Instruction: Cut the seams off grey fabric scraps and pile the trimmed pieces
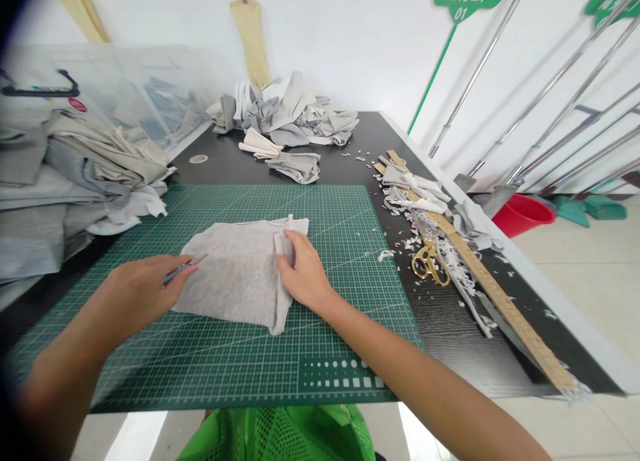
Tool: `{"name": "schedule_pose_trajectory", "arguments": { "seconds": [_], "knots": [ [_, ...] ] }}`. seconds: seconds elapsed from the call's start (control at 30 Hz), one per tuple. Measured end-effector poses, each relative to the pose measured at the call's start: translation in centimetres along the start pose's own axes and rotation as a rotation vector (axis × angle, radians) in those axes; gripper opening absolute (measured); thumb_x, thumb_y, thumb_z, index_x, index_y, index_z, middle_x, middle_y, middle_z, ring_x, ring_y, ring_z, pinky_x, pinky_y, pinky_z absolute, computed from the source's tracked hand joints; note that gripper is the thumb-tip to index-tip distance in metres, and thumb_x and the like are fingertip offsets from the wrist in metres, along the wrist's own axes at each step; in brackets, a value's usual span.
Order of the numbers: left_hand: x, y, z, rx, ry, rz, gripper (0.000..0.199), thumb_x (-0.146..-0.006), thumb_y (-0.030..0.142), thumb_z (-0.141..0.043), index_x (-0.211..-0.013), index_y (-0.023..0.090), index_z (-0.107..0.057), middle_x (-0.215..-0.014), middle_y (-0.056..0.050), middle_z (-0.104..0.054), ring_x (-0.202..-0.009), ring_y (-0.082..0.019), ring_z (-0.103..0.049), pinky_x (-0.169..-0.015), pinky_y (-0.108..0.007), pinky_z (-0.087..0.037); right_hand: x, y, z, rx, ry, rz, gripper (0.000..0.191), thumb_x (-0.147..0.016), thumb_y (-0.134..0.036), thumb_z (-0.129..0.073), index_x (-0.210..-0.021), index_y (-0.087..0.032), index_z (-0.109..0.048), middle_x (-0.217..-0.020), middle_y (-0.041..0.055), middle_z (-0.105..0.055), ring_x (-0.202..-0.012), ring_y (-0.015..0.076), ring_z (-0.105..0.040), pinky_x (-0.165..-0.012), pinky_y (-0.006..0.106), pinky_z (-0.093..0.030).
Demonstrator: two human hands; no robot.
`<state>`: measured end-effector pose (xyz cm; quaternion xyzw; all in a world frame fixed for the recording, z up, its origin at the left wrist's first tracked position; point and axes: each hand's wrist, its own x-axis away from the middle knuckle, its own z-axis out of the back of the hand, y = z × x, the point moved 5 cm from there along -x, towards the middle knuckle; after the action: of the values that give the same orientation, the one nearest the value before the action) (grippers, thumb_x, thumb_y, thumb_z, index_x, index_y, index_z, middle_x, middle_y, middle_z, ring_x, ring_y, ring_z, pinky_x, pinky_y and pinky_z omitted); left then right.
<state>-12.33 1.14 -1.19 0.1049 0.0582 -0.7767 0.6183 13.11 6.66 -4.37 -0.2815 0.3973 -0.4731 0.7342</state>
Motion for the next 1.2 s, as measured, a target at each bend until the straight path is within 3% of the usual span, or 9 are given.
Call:
{"name": "schedule_pose_trajectory", "arguments": {
  "seconds": [0.13, 0.23, 0.33, 0.47, 0.6, 0.8, 1.1, 1.2],
  "knots": [
    [2.1, 2.2, 0.8, 0.015, 0.083, -0.052, 0.034, -0.097, 0.040, -0.048, -0.117, 0.015, -0.060, -0.099, -0.008, -0.070, -0.082, -0.024, -0.066, -0.073, -0.037, -0.051, -0.1, 0.0, 0.0, -0.003, 0.008, 0.017, 0.045, -0.083, -0.019, -0.055, -0.128, -0.018, -0.052, -0.134, 0.0105, -0.056, -0.125, 0.0240, -0.052, -0.110, 0.047, -0.039],
    [2.6, 5.2, 0.9, 0.048, 0.041, -0.097, 0.034, -0.098, 0.038, -0.045, -0.121, 0.016, -0.057, -0.105, -0.008, -0.068, -0.083, -0.024, -0.066, -0.069, -0.036, -0.051, -0.1, 0.1, 0.0, -0.011, 0.012, 0.025, 0.044, -0.083, -0.018, -0.055, -0.127, -0.019, -0.052, -0.133, 0.0105, -0.057, -0.124, 0.0239, -0.052, -0.109, 0.047, -0.039],
    [2.4, 8.0, 0.9, 0.106, -0.052, -0.155, 0.031, -0.101, 0.033, -0.039, -0.118, 0.017, -0.058, -0.094, -0.006, -0.067, -0.076, -0.021, -0.065, -0.066, -0.035, -0.051, -0.1, 0.1, 0.0, -0.017, 0.019, 0.030, 0.044, -0.084, -0.018, -0.054, -0.127, -0.020, -0.052, -0.133, 0.0103, -0.056, -0.125, 0.0238, -0.052, -0.110, 0.048, -0.039],
    [1.4, 9.6, 1.3, 0.136, -0.071, -0.182, 0.030, -0.102, 0.030, -0.036, -0.115, 0.017, -0.060, -0.088, -0.005, -0.066, -0.074, -0.020, -0.065, -0.066, -0.034, -0.050, -0.1, 0.0, 0.0, -0.018, 0.022, 0.035, 0.044, -0.084, -0.018, -0.054, -0.127, -0.019, -0.052, -0.133, 0.0108, -0.057, -0.124, 0.0241, -0.052, -0.109, 0.047, -0.039],
    [-0.5, 9.2, 1.5, 0.059, -0.011, -0.119, 0.033, -0.100, 0.035, -0.042, -0.121, 0.015, -0.058, -0.092, -0.007, -0.067, -0.081, -0.024, -0.066, -0.068, -0.035, -0.050, -0.1, -0.1, 0.0, -0.013, 0.021, 0.043, 0.045, -0.083, -0.018, -0.054, -0.128, -0.018, -0.052, -0.132, 0.0115, -0.057, -0.124, 0.0241, -0.052, -0.109, 0.047, -0.039],
    [-2.7, 7.4, 0.8, -0.063, -0.068, -0.057, 0.028, -0.097, 0.029, -0.046, -0.111, 0.013, -0.064, -0.091, -0.009, -0.069, -0.084, -0.026, -0.067, -0.072, -0.036, -0.050, -0.1, -0.1, 0.0, -0.002, 0.017, 0.023, 0.045, -0.083, -0.019, -0.054, -0.129, -0.019, -0.052, -0.133, 0.0111, -0.057, -0.124, 0.0245, -0.052, -0.108, 0.047, -0.040],
    [-2.9, 2.4, 0.9, -0.206, -0.033, 0.042, 0.036, -0.097, 0.039, -0.042, -0.112, 0.014, -0.064, -0.096, -0.011, -0.071, -0.084, -0.030, -0.068, -0.070, -0.038, -0.050, 0.0, 0.0, 0.0, -0.009, 0.004, 0.002, 0.046, -0.084, -0.020, -0.054, -0.130, -0.020, -0.050, -0.135, 0.0101, -0.055, -0.126, 0.0238, -0.050, -0.110, 0.047, -0.038],
    [-1.7, 1.2, 0.5, -0.127, -0.046, 0.012, 0.037, -0.096, 0.040, -0.043, -0.109, 0.013, -0.065, -0.095, -0.013, -0.071, -0.084, -0.032, -0.067, -0.070, -0.041, -0.050, 0.0, 0.0, 0.0, -0.008, -0.002, 0.005, 0.046, -0.085, -0.020, -0.054, -0.130, -0.021, -0.050, -0.135, 0.0098, -0.055, -0.126, 0.0239, -0.050, -0.110, 0.048, -0.039]
  ]
}}
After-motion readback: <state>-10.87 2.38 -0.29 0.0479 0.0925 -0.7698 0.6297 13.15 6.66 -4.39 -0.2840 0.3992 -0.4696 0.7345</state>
